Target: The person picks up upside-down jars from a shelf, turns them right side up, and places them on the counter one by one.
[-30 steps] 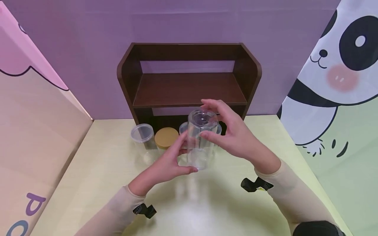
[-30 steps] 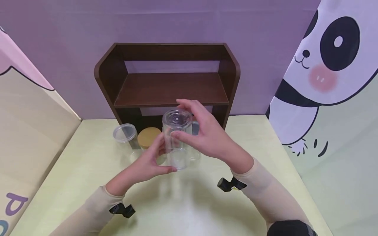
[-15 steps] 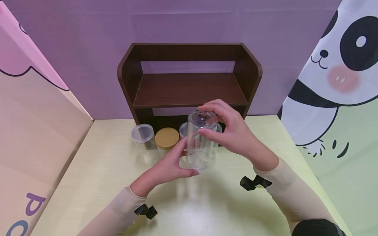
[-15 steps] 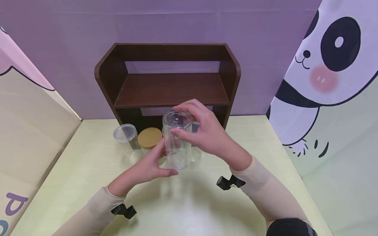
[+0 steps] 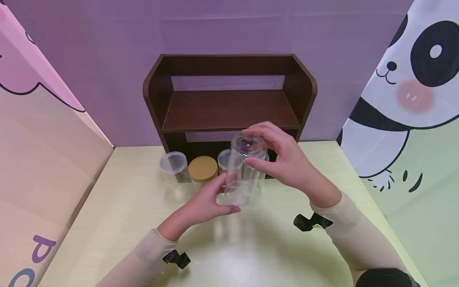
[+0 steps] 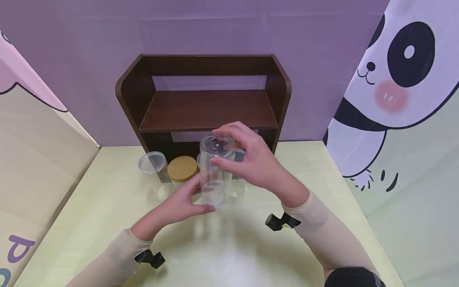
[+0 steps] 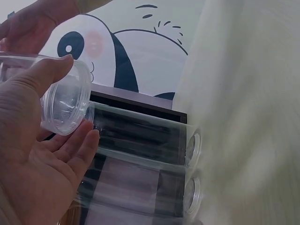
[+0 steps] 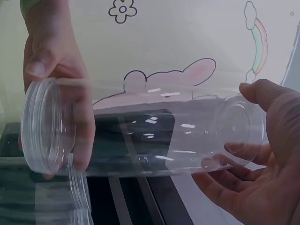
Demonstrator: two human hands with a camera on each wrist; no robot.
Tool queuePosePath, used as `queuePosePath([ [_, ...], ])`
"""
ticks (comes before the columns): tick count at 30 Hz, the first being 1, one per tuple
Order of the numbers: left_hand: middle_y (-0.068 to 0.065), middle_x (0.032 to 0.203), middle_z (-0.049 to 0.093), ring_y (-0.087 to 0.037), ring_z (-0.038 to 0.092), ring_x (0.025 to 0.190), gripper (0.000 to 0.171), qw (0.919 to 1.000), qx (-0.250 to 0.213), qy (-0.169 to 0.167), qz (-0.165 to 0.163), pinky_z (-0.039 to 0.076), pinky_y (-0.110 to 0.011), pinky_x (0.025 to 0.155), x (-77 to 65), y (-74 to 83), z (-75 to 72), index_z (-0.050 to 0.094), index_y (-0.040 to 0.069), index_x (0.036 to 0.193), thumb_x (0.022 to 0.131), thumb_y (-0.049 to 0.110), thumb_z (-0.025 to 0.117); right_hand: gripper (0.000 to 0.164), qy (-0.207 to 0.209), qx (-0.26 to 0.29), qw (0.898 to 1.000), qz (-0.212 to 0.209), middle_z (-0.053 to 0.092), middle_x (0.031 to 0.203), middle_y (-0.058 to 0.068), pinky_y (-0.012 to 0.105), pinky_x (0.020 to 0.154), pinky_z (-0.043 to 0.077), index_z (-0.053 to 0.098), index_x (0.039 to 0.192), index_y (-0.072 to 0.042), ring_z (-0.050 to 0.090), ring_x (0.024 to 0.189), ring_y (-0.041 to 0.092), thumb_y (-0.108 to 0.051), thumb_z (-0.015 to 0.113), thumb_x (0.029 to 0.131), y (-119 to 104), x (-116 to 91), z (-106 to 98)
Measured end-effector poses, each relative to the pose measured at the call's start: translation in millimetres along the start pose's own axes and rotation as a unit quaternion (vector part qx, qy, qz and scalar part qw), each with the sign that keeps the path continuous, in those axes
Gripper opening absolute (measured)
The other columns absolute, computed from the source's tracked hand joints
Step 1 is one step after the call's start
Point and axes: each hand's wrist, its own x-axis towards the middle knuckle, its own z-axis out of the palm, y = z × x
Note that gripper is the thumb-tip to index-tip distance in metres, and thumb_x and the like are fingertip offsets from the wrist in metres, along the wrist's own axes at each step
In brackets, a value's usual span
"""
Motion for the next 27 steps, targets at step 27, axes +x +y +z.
queuePosePath([
  [27,-0.007,0.148,0.061,-0.025,0.066,0.128,0.079,0.992,0.015,0.101,0.074,0.058,-0.029,0.108,-25.6,24.1,-78.4,0.055,0.013,0.16,0.091,-0.003,0.089,0.076,-0.054,0.103,0.992,-0.048,0.054,0.146,0.024,0.037,0.112,0.057,0.047,0.15,0.016,0.062,0.137,0.027,0.03,0.075,0.08,56.4,-39.7,-34.2],
])
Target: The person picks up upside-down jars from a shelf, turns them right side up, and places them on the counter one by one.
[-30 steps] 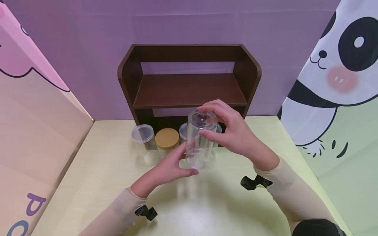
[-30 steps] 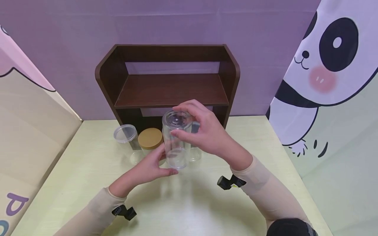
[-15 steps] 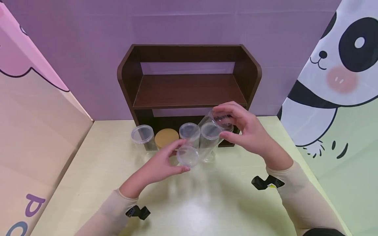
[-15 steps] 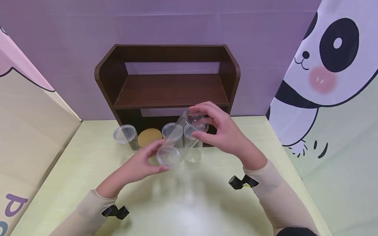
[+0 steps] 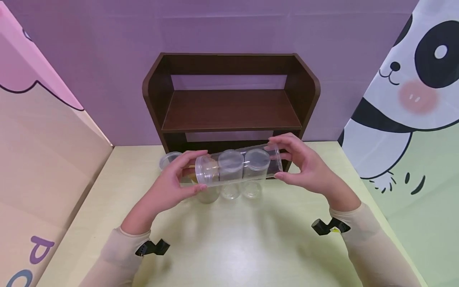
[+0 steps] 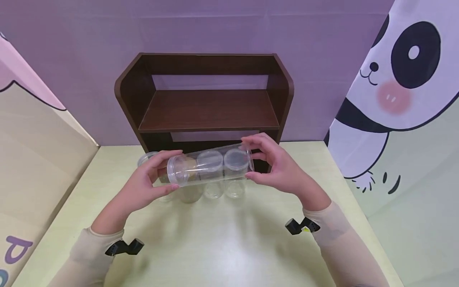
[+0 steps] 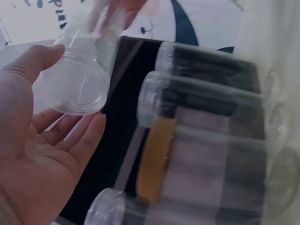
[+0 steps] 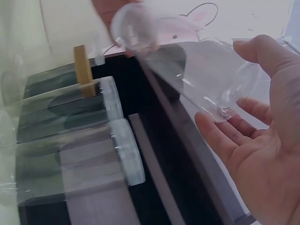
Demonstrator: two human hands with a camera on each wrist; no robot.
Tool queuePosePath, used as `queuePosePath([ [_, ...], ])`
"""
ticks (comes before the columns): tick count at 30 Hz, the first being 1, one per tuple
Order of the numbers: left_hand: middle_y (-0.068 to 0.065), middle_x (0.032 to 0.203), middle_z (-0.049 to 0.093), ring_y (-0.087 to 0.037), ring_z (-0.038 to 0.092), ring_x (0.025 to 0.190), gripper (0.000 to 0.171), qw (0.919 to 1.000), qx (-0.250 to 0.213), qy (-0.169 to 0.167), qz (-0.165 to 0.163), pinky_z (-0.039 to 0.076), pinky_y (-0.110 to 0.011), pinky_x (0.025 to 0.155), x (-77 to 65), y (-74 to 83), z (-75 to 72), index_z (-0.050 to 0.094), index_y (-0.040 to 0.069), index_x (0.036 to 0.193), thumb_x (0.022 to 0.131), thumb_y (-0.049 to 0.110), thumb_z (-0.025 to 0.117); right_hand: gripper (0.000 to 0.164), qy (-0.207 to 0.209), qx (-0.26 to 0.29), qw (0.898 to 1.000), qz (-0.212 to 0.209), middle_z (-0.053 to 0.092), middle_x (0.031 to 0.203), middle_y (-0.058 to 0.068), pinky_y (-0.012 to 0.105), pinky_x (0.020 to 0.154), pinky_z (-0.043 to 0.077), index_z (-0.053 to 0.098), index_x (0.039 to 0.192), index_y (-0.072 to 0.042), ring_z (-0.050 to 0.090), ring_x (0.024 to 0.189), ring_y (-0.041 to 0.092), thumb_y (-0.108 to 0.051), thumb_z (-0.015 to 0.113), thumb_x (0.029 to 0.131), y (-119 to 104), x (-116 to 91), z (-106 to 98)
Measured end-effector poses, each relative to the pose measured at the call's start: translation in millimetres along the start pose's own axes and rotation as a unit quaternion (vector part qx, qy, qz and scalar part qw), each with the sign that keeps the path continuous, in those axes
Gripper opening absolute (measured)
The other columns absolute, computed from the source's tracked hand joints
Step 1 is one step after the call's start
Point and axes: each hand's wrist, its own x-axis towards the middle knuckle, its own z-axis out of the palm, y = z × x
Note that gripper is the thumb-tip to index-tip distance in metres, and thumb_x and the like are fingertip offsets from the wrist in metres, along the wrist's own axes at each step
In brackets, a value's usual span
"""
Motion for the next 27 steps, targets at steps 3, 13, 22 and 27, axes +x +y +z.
queuePosePath([
  [3,-0.007,0.15,0.06,-0.024,0.063,0.131,0.08,0.9999,-0.008,0.006,0.013,0.056,-0.028,0.11,0.7,3.1,-6.9,0.055,0.013,0.16,0.09,-0.008,0.087,0.077,-0.002,-0.012,1.0,0.007,0.055,0.144,0.02,0.036,0.111,0.057,0.05,0.15,0.014,0.062,0.135,0.024,0.028,0.078,0.079,3.6,-4.9,3.5],
  [13,-0.011,0.157,0.057,-0.025,0.058,0.138,0.08,0.9978,-0.04,0.023,0.048,0.058,-0.03,0.108,-0.7,8.5,-12.8,0.053,0.004,0.16,0.088,-0.017,0.082,0.073,-0.033,-0.03,0.998,0.051,0.054,0.148,0.023,0.031,0.118,0.05,0.053,0.15,0.007,0.058,0.141,0.025,0.019,0.083,0.085,2.6,-13.7,10.9],
  [22,-0.011,0.155,0.06,-0.027,0.057,0.14,0.077,0.9937,-0.057,0.018,0.095,0.057,-0.031,0.109,3.8,17.7,-20.7,0.056,0.0,0.157,0.086,-0.021,0.079,0.066,-0.059,-0.05,0.992,0.103,0.059,0.15,0.014,0.031,0.118,0.051,0.056,0.151,-0.002,0.058,0.142,0.024,0.007,0.084,0.092,1.4,-20.6,25.0],
  [27,-0.014,0.156,0.058,-0.031,0.058,0.136,0.078,0.9919,-0.048,-0.004,0.117,0.057,-0.035,0.111,10.8,27.3,-21.6,0.058,-0.002,0.155,0.083,-0.023,0.08,0.064,-0.065,-0.059,0.99,0.106,0.062,0.145,0.018,0.041,0.117,0.053,0.059,0.149,-0.002,0.062,0.137,0.027,0.001,0.088,0.092,3.2,-21.0,35.5],
])
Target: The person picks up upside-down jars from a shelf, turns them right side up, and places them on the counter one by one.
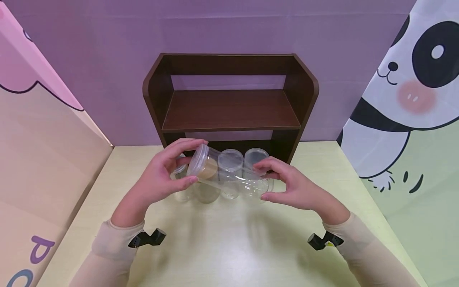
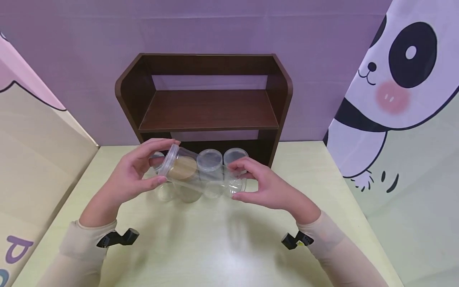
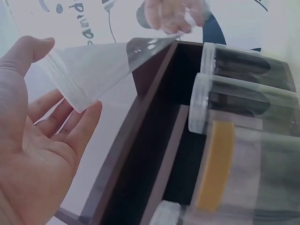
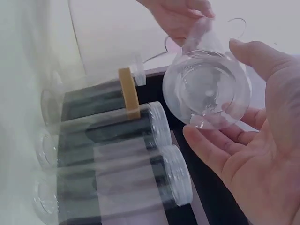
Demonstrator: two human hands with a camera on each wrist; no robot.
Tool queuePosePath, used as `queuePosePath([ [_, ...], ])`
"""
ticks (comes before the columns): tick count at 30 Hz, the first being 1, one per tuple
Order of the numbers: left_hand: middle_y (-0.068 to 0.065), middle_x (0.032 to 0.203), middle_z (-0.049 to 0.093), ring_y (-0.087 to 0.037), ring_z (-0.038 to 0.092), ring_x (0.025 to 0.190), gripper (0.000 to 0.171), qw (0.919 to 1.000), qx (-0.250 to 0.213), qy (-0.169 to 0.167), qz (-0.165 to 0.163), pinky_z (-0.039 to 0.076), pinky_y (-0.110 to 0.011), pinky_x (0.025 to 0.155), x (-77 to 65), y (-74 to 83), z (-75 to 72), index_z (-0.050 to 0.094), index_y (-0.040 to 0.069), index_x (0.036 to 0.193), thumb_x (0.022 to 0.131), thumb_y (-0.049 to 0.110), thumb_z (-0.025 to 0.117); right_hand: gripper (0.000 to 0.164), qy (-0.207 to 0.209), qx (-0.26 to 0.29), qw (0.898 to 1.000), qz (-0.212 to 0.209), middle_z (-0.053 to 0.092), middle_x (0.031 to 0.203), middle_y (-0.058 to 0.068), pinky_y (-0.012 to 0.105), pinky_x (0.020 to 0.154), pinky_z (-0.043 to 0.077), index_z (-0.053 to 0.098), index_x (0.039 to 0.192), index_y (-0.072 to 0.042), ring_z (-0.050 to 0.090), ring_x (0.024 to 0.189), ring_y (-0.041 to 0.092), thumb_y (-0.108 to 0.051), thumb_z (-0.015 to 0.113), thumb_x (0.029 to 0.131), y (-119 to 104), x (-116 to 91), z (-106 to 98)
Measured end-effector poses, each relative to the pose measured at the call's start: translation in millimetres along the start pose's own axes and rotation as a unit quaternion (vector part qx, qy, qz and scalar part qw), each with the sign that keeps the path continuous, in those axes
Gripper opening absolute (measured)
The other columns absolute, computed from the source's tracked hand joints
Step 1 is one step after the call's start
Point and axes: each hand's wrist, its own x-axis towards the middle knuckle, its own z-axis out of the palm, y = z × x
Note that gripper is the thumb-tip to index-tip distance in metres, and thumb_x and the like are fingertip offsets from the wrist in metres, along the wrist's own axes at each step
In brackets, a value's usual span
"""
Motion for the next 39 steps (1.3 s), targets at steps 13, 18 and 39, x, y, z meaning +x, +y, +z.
queuePosePath([
  [13,-0.005,0.152,0.06,-0.031,0.056,0.138,0.07,0.9981,-0.001,-0.059,0.021,0.055,-0.034,0.112,28.4,7.6,25.7,0.063,0.003,0.151,0.085,-0.012,0.08,0.061,0.004,0.024,0.998,0.051,0.069,0.132,0.001,0.04,0.115,0.055,0.063,0.141,-0.007,0.066,0.127,0.026,-0.011,0.095,0.089,13.9,5.9,37.6],
  [18,-0.002,0.152,0.06,-0.028,0.057,0.137,0.068,0.9965,-0.007,-0.084,0.008,0.054,-0.037,0.112,37.7,6.7,36.5,0.063,0.009,0.153,0.089,-0.005,0.082,0.063,0.014,0.08,0.995,0.056,0.066,0.136,0.006,0.037,0.116,0.053,0.061,0.142,-0.006,0.064,0.129,0.024,-0.005,0.094,0.088,26.1,6.9,51.7],
  [39,-0.019,0.153,0.057,-0.038,0.054,0.144,0.065,0.998,-0.01,-0.051,0.036,0.049,-0.045,0.121,39.3,-2.8,29.5,0.059,-0.003,0.15,0.097,0.02,0.088,0.06,0.041,0.155,0.987,0.015,0.064,0.138,0.023,0.043,0.115,0.055,0.059,0.139,0.006,0.065,0.132,0.041,0.015,0.085,0.086,44.7,8.3,73.7],
])
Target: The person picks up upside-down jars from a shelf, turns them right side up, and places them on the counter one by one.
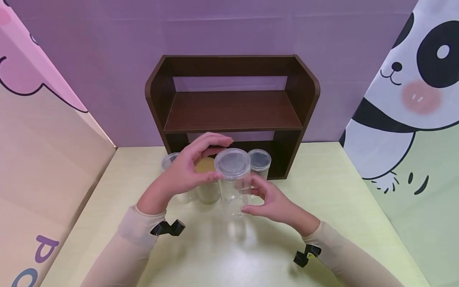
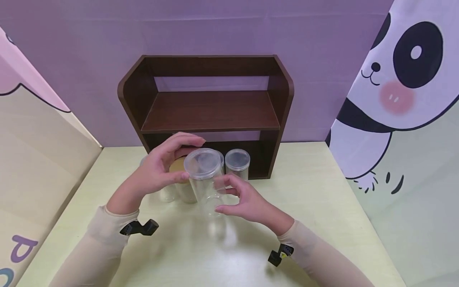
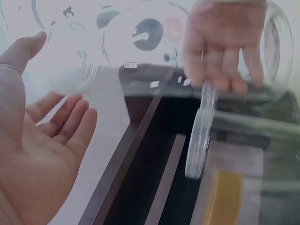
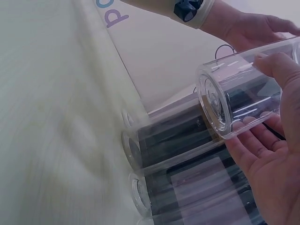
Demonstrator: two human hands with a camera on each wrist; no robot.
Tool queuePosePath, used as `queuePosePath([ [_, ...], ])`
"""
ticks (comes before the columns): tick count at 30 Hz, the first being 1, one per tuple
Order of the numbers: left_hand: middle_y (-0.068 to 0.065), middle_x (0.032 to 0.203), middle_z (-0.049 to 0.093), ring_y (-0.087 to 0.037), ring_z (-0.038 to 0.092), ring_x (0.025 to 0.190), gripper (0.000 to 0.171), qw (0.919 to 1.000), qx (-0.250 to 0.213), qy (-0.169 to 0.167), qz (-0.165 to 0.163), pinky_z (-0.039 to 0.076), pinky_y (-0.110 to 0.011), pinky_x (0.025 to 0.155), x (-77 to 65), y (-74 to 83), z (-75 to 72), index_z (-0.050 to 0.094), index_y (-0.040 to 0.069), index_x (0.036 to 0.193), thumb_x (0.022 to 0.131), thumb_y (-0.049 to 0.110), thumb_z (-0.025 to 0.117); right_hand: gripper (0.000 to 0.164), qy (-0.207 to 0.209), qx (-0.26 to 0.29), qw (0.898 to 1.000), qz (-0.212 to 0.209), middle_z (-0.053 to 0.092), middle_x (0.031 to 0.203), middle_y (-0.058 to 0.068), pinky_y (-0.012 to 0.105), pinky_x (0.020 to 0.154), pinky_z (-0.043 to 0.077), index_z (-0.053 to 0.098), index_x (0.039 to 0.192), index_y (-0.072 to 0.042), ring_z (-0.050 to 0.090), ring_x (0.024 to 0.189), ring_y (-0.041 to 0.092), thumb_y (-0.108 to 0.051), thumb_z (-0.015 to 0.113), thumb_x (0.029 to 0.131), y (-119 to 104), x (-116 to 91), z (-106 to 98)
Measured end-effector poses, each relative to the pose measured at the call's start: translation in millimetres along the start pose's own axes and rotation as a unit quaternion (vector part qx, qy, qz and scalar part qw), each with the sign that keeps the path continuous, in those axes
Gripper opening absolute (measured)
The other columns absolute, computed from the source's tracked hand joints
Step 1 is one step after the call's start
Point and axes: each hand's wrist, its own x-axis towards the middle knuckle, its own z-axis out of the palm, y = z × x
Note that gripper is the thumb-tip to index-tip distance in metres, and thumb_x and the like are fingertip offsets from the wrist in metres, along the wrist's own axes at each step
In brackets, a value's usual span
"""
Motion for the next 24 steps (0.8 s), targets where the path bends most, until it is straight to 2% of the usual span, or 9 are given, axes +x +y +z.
queuePosePath([
  [3,-0.021,0.146,0.061,-0.038,0.059,0.138,0.052,0.9977,0.027,0.061,-0.012,0.053,-0.041,0.116,-4.6,-0.2,-9.6,0.062,-0.002,0.146,0.1,0.011,0.084,0.061,0.004,-0.001,1.0,0.001,0.064,0.139,0.023,0.043,0.115,0.055,0.059,0.14,0.005,0.063,0.131,0.047,0.016,0.084,0.086,-1.3,-0.8,-0.5],
  [6,-0.014,0.138,0.067,-0.033,0.066,0.127,0.042,0.9843,0.082,0.152,-0.038,0.058,-0.031,0.107,-9.9,-1.0,-20.9,0.068,-0.001,0.138,0.098,-0.002,0.081,0.061,0.007,-0.006,1.0,0.001,0.063,0.14,0.025,0.045,0.114,0.055,0.059,0.141,0.005,0.064,0.132,0.045,0.014,0.085,0.086,-1.8,-2.2,-1.2],
  [8,-0.009,0.13,0.07,-0.028,0.069,0.117,0.034,0.9662,0.115,0.224,-0.056,0.059,-0.027,0.102,-12.8,-2.5,-29.4,0.072,-0.002,0.131,0.098,-0.004,0.08,0.061,0.007,-0.011,1.0,-0.001,0.063,0.14,0.026,0.048,0.114,0.055,0.059,0.141,0.005,0.065,0.132,0.039,0.013,0.085,0.087,-0.9,-3.3,-2.0],
  [12,-0.005,0.115,0.073,-0.019,0.069,0.104,0.023,0.9142,0.174,0.357,-0.08,0.057,-0.024,0.097,-16.7,-7.1,-48.4,0.075,-0.004,0.121,0.1,0.004,0.081,0.059,0.009,-0.014,1.0,-0.001,0.063,0.141,0.025,0.055,0.114,0.054,0.06,0.141,0.003,0.066,0.133,0.031,0.01,0.086,0.089,1.1,-6.5,-4.3],
  [15,-0.002,0.11,0.071,-0.013,0.067,0.103,0.023,0.8804,0.204,0.416,-0.1,0.056,-0.024,0.096,-19.7,-11.3,-62.8,0.076,-0.004,0.119,0.099,0.005,0.082,0.058,0.012,-0.02,1.0,-0.001,0.064,0.141,0.024,0.054,0.114,0.054,0.06,0.14,0.003,0.066,0.132,0.034,0.008,0.087,0.089,2.1,-9.0,-6.6],
  [17,-0.001,0.11,0.07,-0.011,0.066,0.104,0.025,0.8658,0.215,0.438,-0.113,0.056,-0.025,0.096,-21.2,-15.2,-70.2,0.075,-0.004,0.12,0.098,0.006,0.083,0.058,0.014,-0.024,1.0,-0.002,0.064,0.141,0.025,0.051,0.113,0.055,0.06,0.141,0.004,0.065,0.132,0.038,0.009,0.086,0.09,1.8,-10.6,-8.4],
  [19,-0.003,0.111,0.07,-0.011,0.066,0.104,0.028,0.8583,0.216,0.45,-0.12,0.056,-0.025,0.097,-21.7,-19.5,-75.5,0.073,-0.005,0.121,0.097,0.005,0.084,0.058,0.016,-0.026,1.0,-0.002,0.064,0.141,0.026,0.049,0.113,0.055,0.06,0.141,0.005,0.064,0.131,0.042,0.01,0.086,0.089,0.6,-11.9,-10.1],
  [21,-0.004,0.113,0.069,-0.011,0.066,0.104,0.032,0.8553,0.216,0.455,-0.123,0.056,-0.026,0.097,-21.6,-23.8,-78.5,0.071,-0.006,0.122,0.096,0.006,0.084,0.059,0.017,-0.029,0.999,-0.002,0.064,0.141,0.025,0.051,0.113,0.055,0.059,0.141,0.005,0.064,0.131,0.044,0.011,0.085,0.089,-0.8,-13.1,-11.8],
  [24,0.0,0.116,0.068,-0.012,0.066,0.107,0.037,0.8606,0.203,0.45,-0.126,0.058,-0.027,0.099,-21.1,-30.1,-80.2,0.068,-0.004,0.127,0.095,0.006,0.085,0.059,0.02,-0.028,0.999,-0.005,0.064,0.141,0.026,0.054,0.113,0.054,0.059,0.141,0.006,0.064,0.131,0.043,0.014,0.084,0.089,-1.2,-14.4,-14.1],
])
